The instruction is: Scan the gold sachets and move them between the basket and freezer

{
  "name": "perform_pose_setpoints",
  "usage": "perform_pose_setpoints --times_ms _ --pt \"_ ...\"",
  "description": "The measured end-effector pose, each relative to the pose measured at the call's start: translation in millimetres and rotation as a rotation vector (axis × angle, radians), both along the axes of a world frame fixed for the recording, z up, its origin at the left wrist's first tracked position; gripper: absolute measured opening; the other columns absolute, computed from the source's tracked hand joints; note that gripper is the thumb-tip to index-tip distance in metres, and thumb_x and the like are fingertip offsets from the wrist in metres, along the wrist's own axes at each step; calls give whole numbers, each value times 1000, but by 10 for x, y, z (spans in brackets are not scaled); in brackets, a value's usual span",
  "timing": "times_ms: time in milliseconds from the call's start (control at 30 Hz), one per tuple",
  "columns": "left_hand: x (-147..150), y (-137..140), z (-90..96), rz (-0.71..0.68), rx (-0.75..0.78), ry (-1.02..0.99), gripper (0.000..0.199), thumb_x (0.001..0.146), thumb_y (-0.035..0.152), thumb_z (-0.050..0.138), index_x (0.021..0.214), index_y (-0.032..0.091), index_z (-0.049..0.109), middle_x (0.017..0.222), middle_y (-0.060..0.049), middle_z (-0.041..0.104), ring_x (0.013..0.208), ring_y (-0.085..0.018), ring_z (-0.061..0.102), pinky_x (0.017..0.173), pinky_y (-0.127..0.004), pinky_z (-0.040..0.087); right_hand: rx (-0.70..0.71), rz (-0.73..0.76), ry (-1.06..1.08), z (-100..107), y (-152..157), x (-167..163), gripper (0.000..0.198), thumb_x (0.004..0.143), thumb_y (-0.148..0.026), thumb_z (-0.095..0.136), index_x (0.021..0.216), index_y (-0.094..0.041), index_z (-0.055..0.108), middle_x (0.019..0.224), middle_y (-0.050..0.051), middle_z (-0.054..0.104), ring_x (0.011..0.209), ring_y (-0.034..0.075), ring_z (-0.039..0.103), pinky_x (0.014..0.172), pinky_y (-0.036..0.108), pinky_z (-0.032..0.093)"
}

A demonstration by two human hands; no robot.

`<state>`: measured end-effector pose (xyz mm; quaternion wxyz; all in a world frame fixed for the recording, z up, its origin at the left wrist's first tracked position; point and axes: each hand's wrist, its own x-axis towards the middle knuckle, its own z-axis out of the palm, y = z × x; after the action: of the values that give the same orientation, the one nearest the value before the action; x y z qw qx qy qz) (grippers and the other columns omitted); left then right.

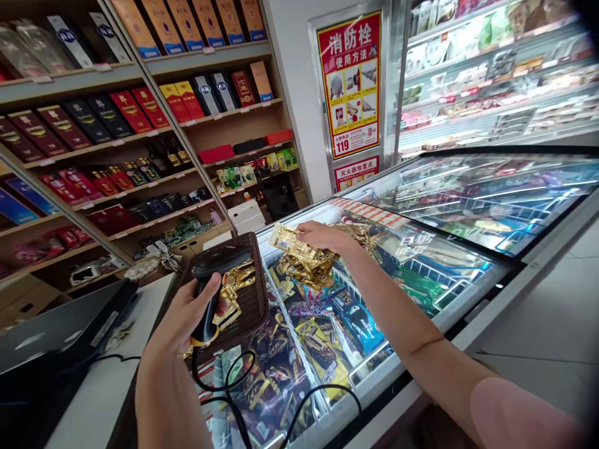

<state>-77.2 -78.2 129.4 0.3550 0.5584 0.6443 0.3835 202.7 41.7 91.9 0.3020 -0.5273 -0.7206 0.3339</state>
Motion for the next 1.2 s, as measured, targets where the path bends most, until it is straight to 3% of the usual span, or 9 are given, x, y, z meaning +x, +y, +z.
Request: perform_pose_setpoints --times_ms 200,600,767,967,1033,1100,1200 --pt "162 31 -43 -57 11 82 62 67 78 62 84 19 55 54 -1 61 41 -10 46 36 -18 31 -9 4 30 -10 30 26 13 87 -22 50 89 -17 61 77 1 61 66 14 53 56 22 34" --pt "122 53 -87 -84 38 167 59 71 76 59 64 18 56 53 -4 60 42 -12 46 36 -20 32 -28 -36 46 -32 75 16 16 85 -20 50 95 -17 62 90 5 68 73 16 60 56 22 38" --pt "117 66 -84 -71 34 150 58 69 76 61 73 18 57 55 -4 62 46 -14 50 39 -20 34 65 -208 -72 -122 246 203 23 86 -23 50 104 -17 63 98 9 70 80 21 62 61 25 41" --pt "109 38 -25 0 1 73 62 64 78 65 81 20 54 55 -2 61 47 -15 50 40 -22 33 94 -474 -327 -179 380 719 30 85 -15 50 110 -13 66 110 17 69 98 27 65 74 29 47" --pt "69 45 -21 19 -16 67 65 63 80 64 85 19 57 55 -3 62 49 -16 51 42 -23 34 42 -448 -457 -170 366 873 26 81 -11 55 102 -12 70 107 18 70 99 27 66 77 30 48" --pt "35 47 -14 59 -13 58 68 61 80 66 91 19 60 56 -3 63 51 -16 52 43 -23 34 -19 -307 -531 -183 349 977 20 73 -8 66 91 -15 74 99 14 73 93 25 68 76 29 49" --pt "16 26 14 93 13 40 67 61 78 68 92 19 61 54 -2 63 51 -16 53 44 -21 33 -24 -224 -445 -278 349 1011 24 61 -15 81 84 -20 75 80 8 73 78 23 69 72 31 52"
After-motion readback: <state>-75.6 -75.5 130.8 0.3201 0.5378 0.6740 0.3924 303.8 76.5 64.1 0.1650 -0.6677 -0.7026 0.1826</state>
